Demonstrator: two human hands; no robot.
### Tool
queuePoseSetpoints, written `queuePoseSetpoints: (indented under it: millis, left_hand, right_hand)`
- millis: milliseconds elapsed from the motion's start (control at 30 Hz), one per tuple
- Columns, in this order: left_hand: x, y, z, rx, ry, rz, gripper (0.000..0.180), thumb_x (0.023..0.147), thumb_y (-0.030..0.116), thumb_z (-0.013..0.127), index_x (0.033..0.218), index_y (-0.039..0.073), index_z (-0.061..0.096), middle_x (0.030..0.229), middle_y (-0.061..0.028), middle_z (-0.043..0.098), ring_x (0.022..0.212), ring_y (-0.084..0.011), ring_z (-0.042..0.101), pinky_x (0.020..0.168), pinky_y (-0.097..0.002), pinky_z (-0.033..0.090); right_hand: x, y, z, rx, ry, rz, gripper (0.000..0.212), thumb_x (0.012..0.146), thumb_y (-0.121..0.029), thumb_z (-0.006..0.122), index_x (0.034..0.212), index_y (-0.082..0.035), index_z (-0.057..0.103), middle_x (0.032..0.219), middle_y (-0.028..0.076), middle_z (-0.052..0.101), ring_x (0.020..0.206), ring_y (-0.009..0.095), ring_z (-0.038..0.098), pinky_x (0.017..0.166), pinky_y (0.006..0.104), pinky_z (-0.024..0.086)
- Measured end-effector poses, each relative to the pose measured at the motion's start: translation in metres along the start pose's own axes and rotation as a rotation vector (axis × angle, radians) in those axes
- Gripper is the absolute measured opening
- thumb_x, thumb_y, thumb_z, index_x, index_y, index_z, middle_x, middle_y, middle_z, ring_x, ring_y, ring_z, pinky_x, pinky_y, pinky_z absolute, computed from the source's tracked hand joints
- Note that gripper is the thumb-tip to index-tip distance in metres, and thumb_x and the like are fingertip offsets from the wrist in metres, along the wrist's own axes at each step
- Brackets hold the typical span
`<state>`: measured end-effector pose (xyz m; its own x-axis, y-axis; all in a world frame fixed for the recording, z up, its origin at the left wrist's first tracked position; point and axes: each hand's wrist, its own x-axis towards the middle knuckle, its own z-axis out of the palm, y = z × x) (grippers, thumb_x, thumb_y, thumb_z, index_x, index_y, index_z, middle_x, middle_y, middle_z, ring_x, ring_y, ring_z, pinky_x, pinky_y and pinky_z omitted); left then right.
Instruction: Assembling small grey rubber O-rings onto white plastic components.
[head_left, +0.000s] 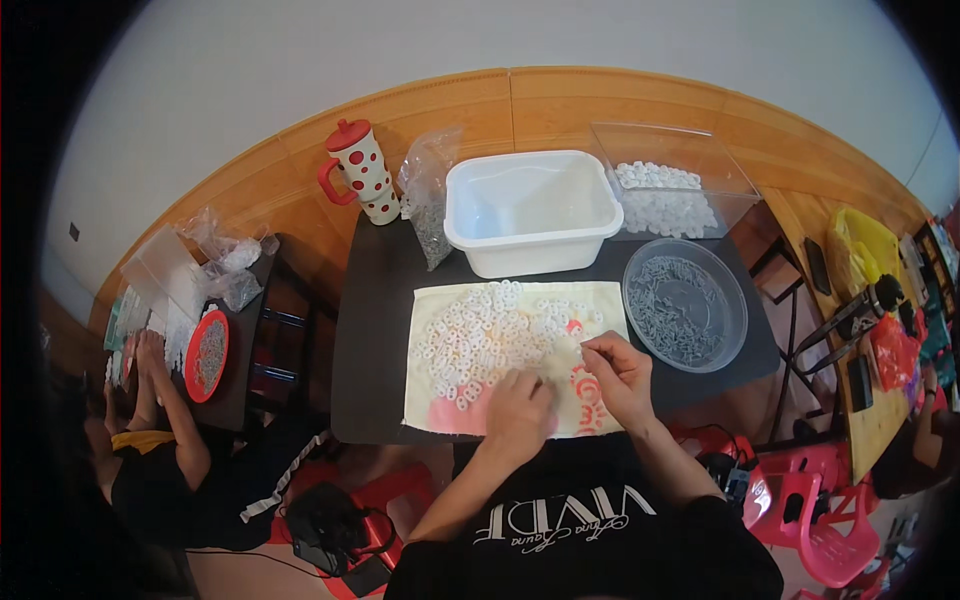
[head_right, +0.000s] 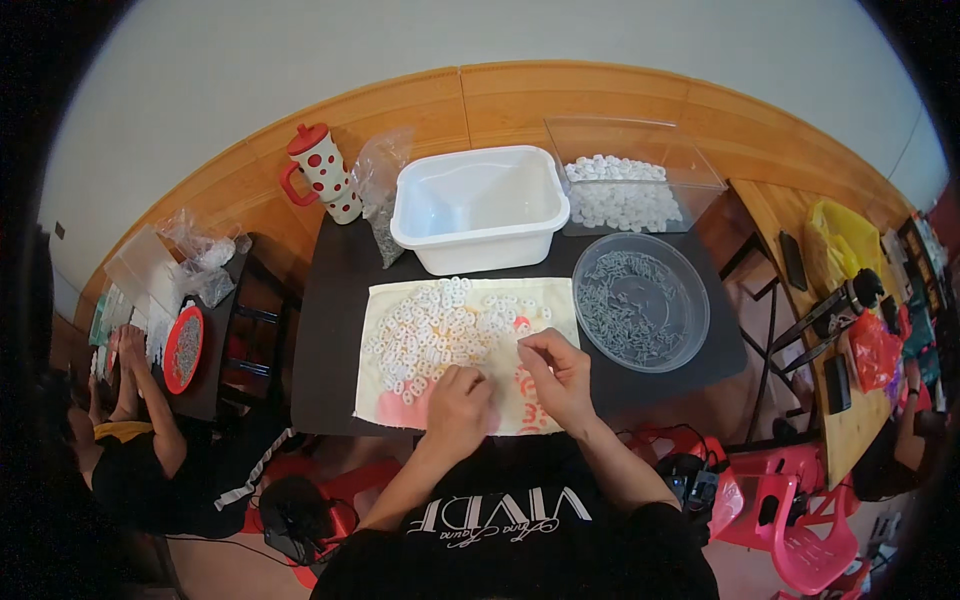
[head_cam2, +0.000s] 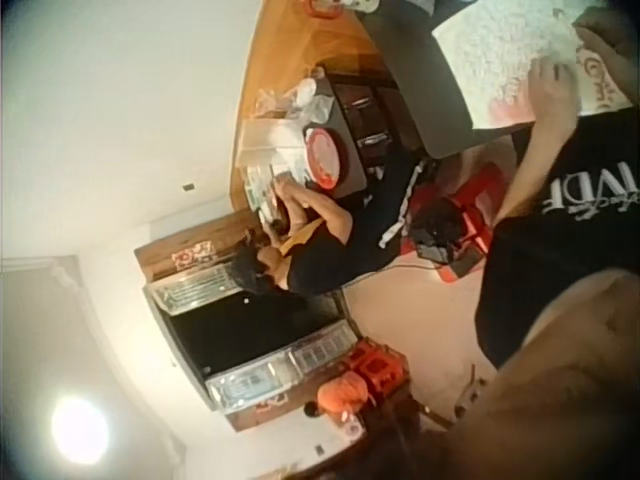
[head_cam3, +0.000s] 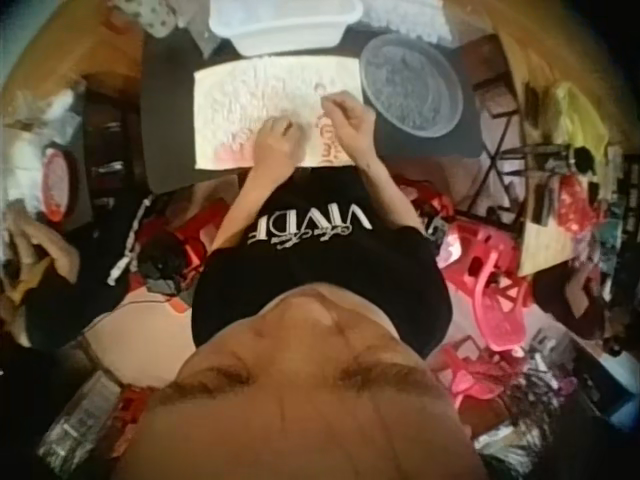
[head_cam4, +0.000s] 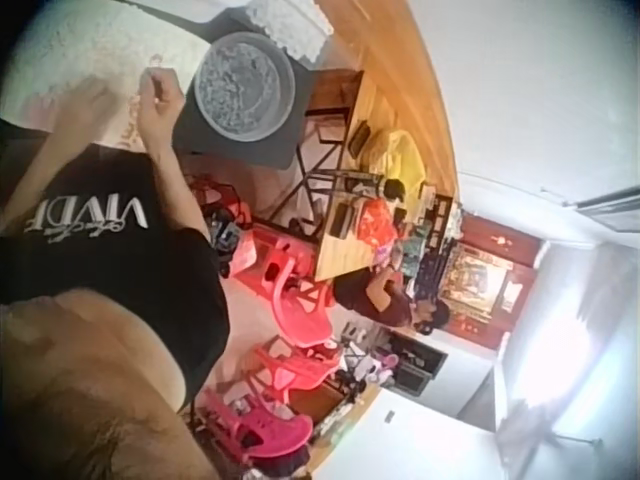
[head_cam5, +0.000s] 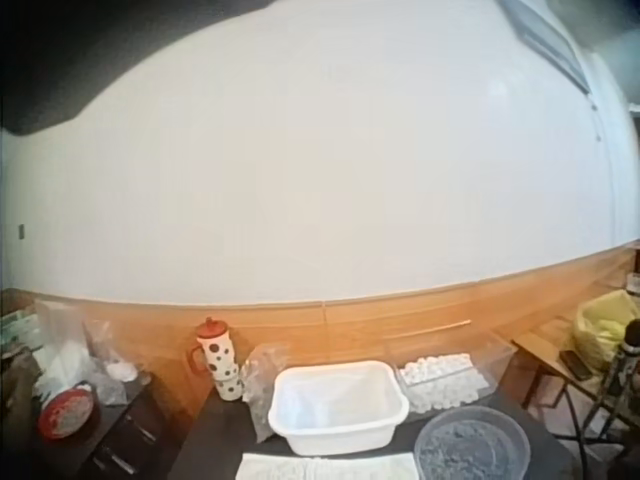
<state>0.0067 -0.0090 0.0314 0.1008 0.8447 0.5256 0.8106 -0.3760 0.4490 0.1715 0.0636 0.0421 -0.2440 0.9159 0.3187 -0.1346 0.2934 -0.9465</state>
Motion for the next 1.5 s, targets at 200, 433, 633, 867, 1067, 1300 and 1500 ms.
queuePoseSetpoints:
  millis: [200, 433, 633, 867, 1067, 1300, 1500]
  left_hand:
    - [0.001, -0.015, -0.012, -0.068, 0.023, -0.19, 0.018, 0.075, 0.003, 0.066, 0.093, 0.003, 0.067, 0.086, -0.0141, 0.057, 0.085, -0.034, 0.055, 0.072, -0.0418, 0.046]
    - [0.005, -0.005, -0.003, 0.015, 0.015, -0.167, 0.013, 0.075, 0.002, 0.065, 0.088, 0.003, 0.067, 0.086, -0.0149, 0.057, 0.085, -0.0342, 0.055, 0.071, -0.0422, 0.045]
    - [0.006, -0.01, -0.006, -0.375, 0.052, -0.237, 0.014, 0.079, -0.002, 0.064, 0.092, 0.0, 0.068, 0.088, -0.016, 0.065, 0.08, -0.0307, 0.065, 0.071, -0.036, 0.051]
    - [0.006, -0.007, -0.01, -0.992, 0.049, -0.514, 0.016, 0.085, -0.011, 0.062, 0.098, -0.004, 0.069, 0.089, -0.005, 0.067, 0.079, -0.0094, 0.062, 0.07, -0.0228, 0.051]
    - [0.002, -0.006, -0.011, -1.015, 0.081, -0.513, 0.023, 0.085, -0.009, 0.066, 0.107, -0.002, 0.068, 0.094, -0.0044, 0.067, 0.081, -0.0081, 0.061, 0.072, -0.0214, 0.05]
    - [0.002, -0.005, -0.012, -1.047, 0.122, -0.452, 0.028, 0.085, -0.007, 0.065, 0.113, -0.001, 0.066, 0.092, -0.0037, 0.065, 0.077, -0.0071, 0.06, 0.068, -0.0213, 0.049]
    - [0.0, -0.006, -0.007, -1.097, 0.173, -0.449, 0.027, 0.085, -0.007, 0.065, 0.112, -0.001, 0.067, 0.094, -0.0046, 0.066, 0.079, -0.0074, 0.06, 0.07, -0.0211, 0.049]
  right_hand:
    - [-0.006, 0.004, -0.011, 0.015, -0.03, 0.096, 0.008, 0.092, 0.004, 0.059, 0.097, 0.004, 0.064, 0.085, 0.0, 0.059, 0.077, 0.004, 0.055, 0.068, 0.0191, 0.045]
    - [-0.01, 0.004, -0.004, 0.001, -0.096, 0.091, 0.007, 0.092, 0.004, 0.059, 0.097, 0.003, 0.065, 0.084, -0.002, 0.059, 0.076, 0.003, 0.053, 0.067, 0.0187, 0.043]
    - [-0.006, -0.004, -0.002, -0.103, -0.166, 0.038, 0.01, 0.088, 0.007, 0.061, 0.096, 0.003, 0.065, 0.086, 0.002, 0.059, 0.077, 0.006, 0.054, 0.068, 0.0197, 0.043]
    - [0.009, -0.013, 0.008, -0.133, -0.225, -0.165, 0.014, 0.085, 0.009, 0.064, 0.097, 0.003, 0.066, 0.087, 0.008, 0.06, 0.075, 0.012, 0.057, 0.066, 0.0225, 0.045]
    - [0.01, -0.019, 0.012, -0.146, -0.242, -0.193, 0.015, 0.084, 0.009, 0.065, 0.097, 0.003, 0.066, 0.084, 0.009, 0.061, 0.074, 0.014, 0.058, 0.065, 0.0236, 0.046]
    - [0.01, -0.023, 0.013, -0.134, -0.279, -0.18, 0.014, 0.084, 0.008, 0.065, 0.097, 0.002, 0.067, 0.083, 0.009, 0.062, 0.072, 0.015, 0.058, 0.063, 0.0246, 0.046]
    - [0.01, -0.019, 0.008, -0.144, -0.39, -0.168, 0.018, 0.084, 0.008, 0.065, 0.101, 0.002, 0.067, 0.083, 0.009, 0.062, 0.072, 0.015, 0.058, 0.063, 0.0246, 0.045]
